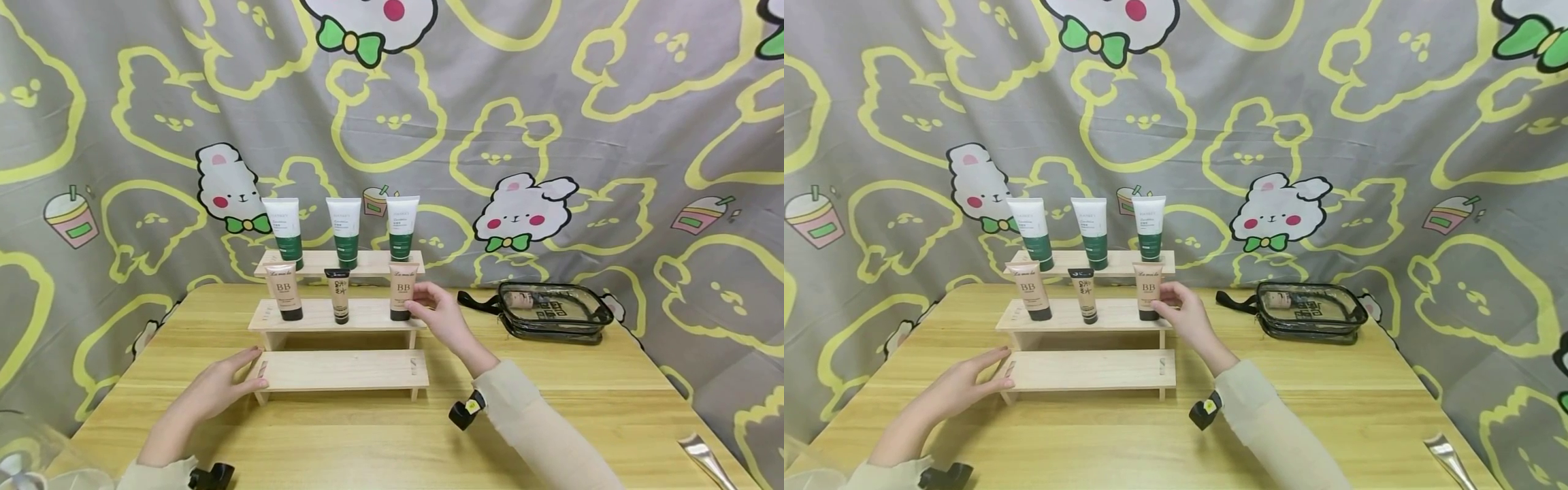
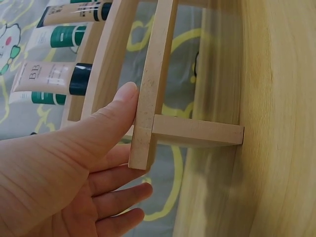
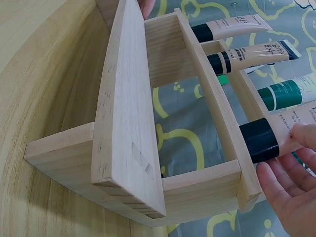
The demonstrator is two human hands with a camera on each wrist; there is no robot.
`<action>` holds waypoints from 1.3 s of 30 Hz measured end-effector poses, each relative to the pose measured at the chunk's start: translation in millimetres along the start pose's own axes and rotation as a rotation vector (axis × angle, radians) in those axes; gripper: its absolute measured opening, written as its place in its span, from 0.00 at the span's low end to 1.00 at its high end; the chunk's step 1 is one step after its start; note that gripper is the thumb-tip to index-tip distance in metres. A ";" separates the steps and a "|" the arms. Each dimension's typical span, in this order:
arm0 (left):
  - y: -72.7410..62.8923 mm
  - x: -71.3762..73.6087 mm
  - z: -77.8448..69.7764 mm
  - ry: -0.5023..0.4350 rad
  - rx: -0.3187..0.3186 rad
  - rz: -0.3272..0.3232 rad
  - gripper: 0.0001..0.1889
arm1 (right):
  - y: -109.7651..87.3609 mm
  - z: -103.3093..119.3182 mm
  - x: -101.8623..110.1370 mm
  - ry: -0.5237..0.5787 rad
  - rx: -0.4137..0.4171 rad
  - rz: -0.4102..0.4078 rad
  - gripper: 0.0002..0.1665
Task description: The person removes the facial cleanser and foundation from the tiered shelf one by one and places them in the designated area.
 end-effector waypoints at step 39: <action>-8.1 1.0 -0.7 -0.013 0.004 0.003 0.33 | -81.3 -33.3 76.0 -0.005 -0.252 -0.011 0.15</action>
Point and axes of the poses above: each hand's wrist, its own y-axis towards the middle knuckle, its own x-axis out of the back of the hand, z = x × y, the point moved 1 cm from there along y, towards the middle knuckle, and after that the axes turned 12 degrees about x, right-handed, at the moved point
